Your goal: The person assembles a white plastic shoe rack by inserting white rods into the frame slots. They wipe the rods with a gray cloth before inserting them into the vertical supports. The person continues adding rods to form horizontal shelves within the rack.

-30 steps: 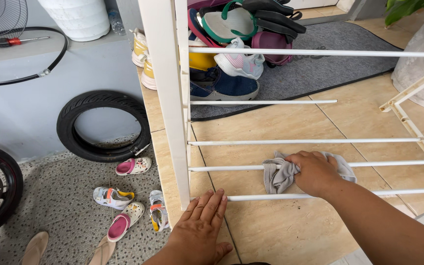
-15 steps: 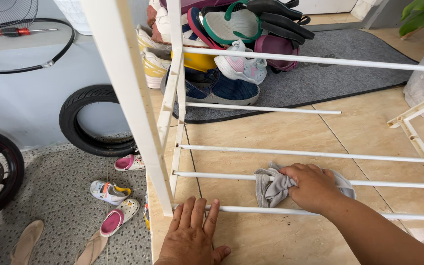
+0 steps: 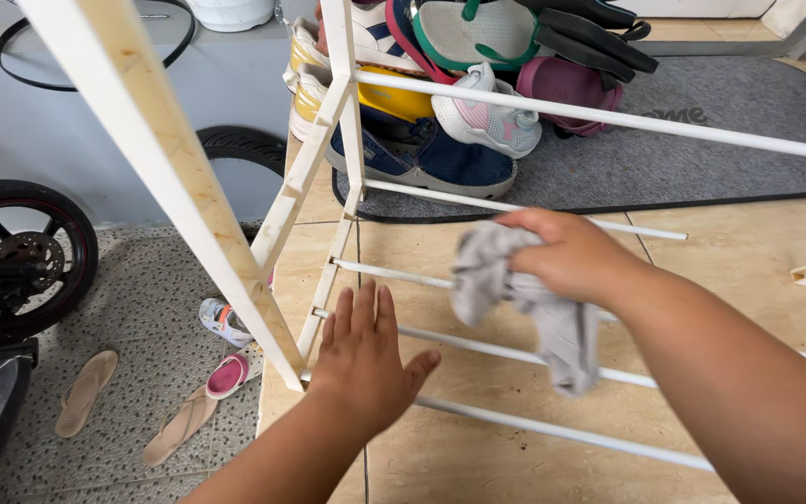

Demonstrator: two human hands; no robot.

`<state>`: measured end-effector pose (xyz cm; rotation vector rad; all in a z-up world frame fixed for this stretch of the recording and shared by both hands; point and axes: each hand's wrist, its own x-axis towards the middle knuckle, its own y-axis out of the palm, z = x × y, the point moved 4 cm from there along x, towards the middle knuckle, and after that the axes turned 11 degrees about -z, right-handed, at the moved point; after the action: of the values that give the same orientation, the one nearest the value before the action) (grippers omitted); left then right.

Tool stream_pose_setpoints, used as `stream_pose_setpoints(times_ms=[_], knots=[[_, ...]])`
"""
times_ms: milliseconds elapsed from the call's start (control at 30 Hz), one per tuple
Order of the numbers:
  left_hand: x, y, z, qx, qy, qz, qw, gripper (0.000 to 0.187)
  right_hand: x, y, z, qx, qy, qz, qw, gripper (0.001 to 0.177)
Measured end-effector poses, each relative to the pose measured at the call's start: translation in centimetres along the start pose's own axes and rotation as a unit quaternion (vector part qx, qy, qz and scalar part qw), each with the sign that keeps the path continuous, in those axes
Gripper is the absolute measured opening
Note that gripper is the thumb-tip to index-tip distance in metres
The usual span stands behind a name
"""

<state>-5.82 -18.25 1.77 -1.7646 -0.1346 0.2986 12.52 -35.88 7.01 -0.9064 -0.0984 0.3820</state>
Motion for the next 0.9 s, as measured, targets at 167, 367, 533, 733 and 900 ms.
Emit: stream_pose_setpoints(times_ms=[167, 367, 533, 733, 900], knots=[[4.5, 0.9, 0.5, 0.002, 0.008, -0.043, 0.999, 0.108, -0.8, 7.2, 5.8, -0.230, -0.137, 0.052, 0.962, 0.067], [5.4, 2.6, 1.3, 0.019, 0.016, -0.057, 0.998, 0.109, -1.7, 8.2, 2.0, -0.294, -0.126, 0.041, 0.946, 0.054], [5.5, 2.4, 1.0, 0.033, -0.001, -0.044, 0.998, 0.105, -2.6, 2.9, -6.8, -0.315, -0.012, 0.013, 0.949, 0.053], [5.6, 1.9, 0.5, 0.072, -0.007, -0.014, 0.997, 0.097, -4.9, -5.8, -22.4, -0.352, 0.119, -0.080, 0.925, 0.054], [5.9, 2.3, 0.3, 0.092, -0.014, 0.000, 0.996, 0.099, -7.3, -12.6, -33.0, -0.376, 0.154, -0.148, 0.901, 0.050]])
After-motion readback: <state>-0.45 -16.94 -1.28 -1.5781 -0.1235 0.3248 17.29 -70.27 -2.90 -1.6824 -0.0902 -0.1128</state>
